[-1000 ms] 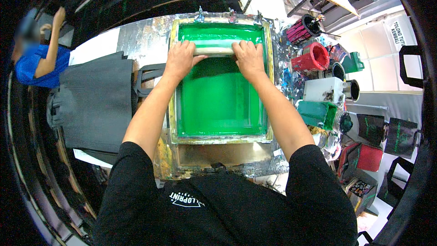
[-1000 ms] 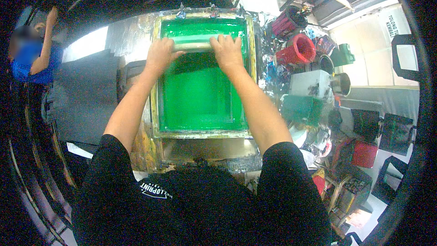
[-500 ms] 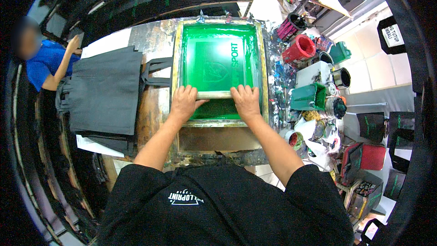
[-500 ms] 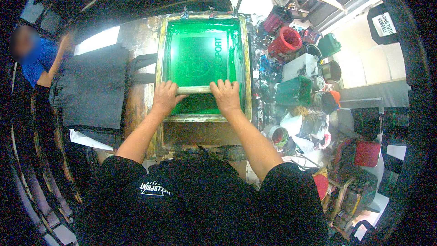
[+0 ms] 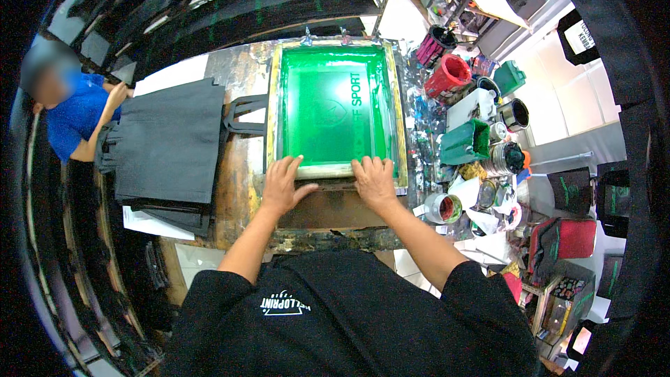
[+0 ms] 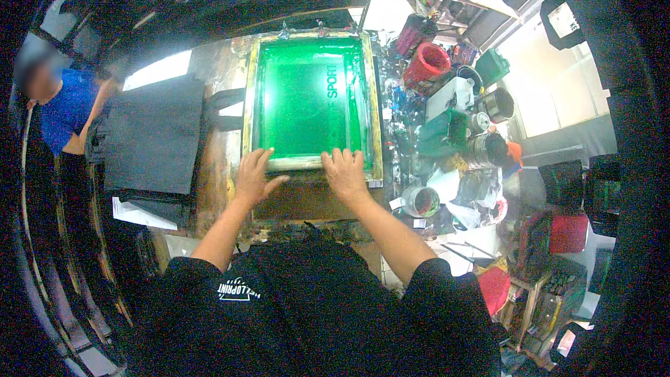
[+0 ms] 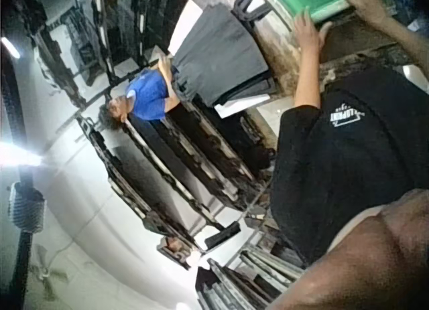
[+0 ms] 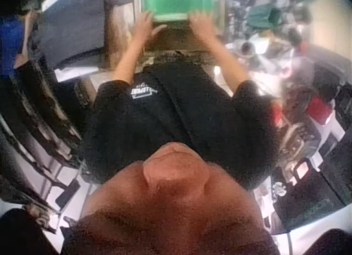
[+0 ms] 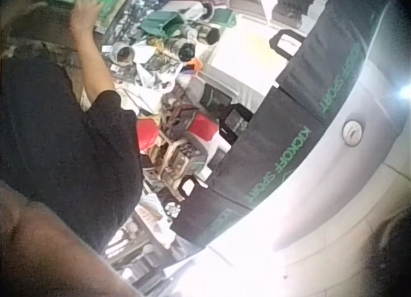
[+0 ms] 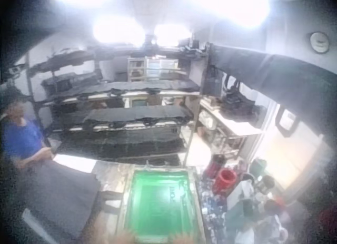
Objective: The person screen prints a green logo onto a stack of black tote bags. They place a bag on the table, lower a screen, pull a squeegee across the screen to apply ink, lift the screen, and remove the printed bag. This process is repeated for multiple bags.
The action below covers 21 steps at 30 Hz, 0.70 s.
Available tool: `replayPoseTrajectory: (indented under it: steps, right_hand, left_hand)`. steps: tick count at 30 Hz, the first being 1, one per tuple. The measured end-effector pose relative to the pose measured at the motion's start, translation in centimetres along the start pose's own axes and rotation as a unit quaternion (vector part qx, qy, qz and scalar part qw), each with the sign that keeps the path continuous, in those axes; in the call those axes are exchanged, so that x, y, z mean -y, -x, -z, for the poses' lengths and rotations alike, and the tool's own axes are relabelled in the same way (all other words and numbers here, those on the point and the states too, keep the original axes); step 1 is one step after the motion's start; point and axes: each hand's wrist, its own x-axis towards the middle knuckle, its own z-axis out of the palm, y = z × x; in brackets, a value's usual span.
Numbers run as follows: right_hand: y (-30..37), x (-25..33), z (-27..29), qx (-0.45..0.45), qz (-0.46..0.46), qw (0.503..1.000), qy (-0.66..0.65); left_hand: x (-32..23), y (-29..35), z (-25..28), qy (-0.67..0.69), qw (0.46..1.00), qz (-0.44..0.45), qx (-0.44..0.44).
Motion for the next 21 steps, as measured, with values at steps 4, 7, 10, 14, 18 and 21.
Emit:
replayPoseTrajectory:
  steps: [4, 7, 10, 14, 18, 21]
  right_hand:
    - [2.8, 1.0, -0.7, 0.038, -0.018, 0.999, -0.028]
    - [3.0, 1.1, -0.9, 0.038, -0.019, 0.999, -0.025]
    - [3.0, 1.1, -0.7, 0.059, -0.030, 0.996, -0.057]
    - [2.2, 1.0, 0.4, 0.065, -0.039, 0.995, -0.069]
    - [1.8, 0.8, 1.9, 0.050, -0.037, 0.995, -0.078]
    - [0.2, 0.4, 5.3, 0.051, -0.030, 0.993, -0.098]
  left_hand:
    - [2.3, 5.2, -0.4, -0.069, 0.980, 0.182, 0.036]
    - [4.6, 7.0, -1.6, -0.103, 0.963, 0.238, 0.076]
    - [7.0, 7.7, -2.8, -0.054, 0.970, 0.219, 0.088]
    - [5.9, 6.7, -1.7, -0.032, 0.976, 0.210, 0.045]
    - [5.8, 7.1, -1.2, -0.002, 0.981, 0.193, 0.013]
    - [5.8, 7.7, -0.8, 0.090, 0.969, 0.232, 0.004]
